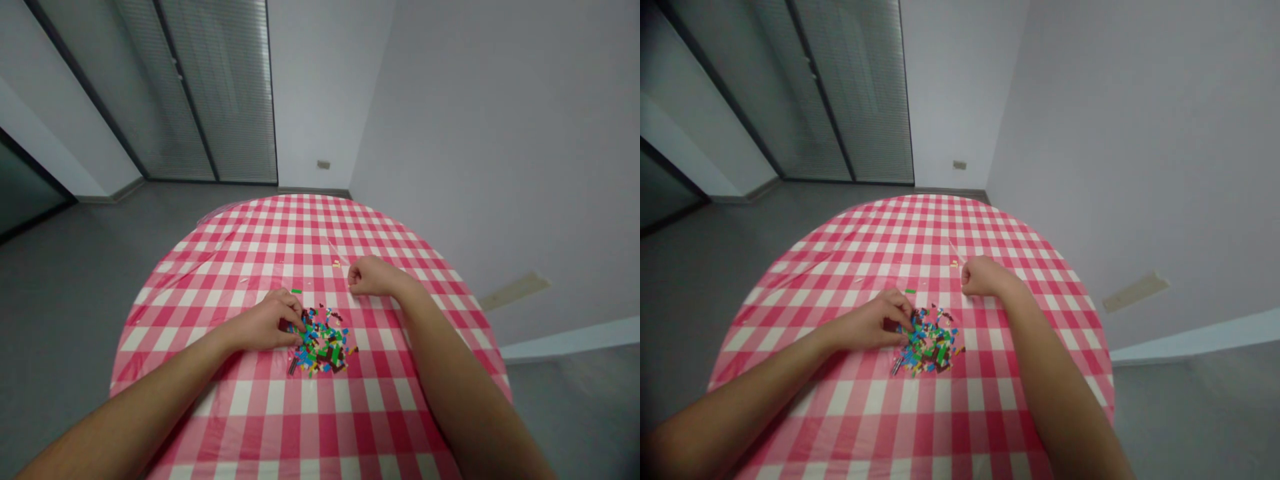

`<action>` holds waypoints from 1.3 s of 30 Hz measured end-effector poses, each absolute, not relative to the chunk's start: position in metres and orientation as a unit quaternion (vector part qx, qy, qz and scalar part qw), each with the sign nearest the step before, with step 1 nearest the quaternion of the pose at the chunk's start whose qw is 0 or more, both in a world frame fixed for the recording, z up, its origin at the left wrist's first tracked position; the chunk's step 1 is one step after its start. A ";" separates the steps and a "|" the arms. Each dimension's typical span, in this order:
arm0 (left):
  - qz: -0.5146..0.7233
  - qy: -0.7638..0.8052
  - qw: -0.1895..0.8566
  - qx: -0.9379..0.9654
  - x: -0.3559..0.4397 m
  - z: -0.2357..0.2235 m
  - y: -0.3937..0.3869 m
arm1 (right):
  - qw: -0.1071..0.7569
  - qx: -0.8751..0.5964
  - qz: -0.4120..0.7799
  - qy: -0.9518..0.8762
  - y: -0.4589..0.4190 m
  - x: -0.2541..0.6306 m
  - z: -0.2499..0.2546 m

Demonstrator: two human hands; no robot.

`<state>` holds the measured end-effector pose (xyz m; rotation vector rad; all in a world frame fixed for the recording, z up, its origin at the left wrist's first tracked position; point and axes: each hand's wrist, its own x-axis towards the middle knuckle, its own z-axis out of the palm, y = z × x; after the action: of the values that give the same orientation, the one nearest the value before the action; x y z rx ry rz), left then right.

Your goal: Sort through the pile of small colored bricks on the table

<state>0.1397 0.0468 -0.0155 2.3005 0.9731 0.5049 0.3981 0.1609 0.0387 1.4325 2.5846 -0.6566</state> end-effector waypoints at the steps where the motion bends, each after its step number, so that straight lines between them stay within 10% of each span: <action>1: 0.188 0.367 0.293 0.862 0.140 -0.015 0.047 | 0.051 0.494 -0.201 0.844 0.167 0.404 0.036; 26: 0.196 0.373 0.300 0.856 0.141 -0.012 0.046 | -0.159 0.528 -0.153 0.820 0.195 0.403 -0.027; 39: 0.194 0.372 0.292 0.860 0.141 -0.012 0.046 | -0.104 0.480 -0.092 0.866 0.185 0.388 -0.016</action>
<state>0.1413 0.0457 -0.0117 2.2911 0.9907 0.5172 0.3875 0.1853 -0.0163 1.6178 2.9168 -0.3107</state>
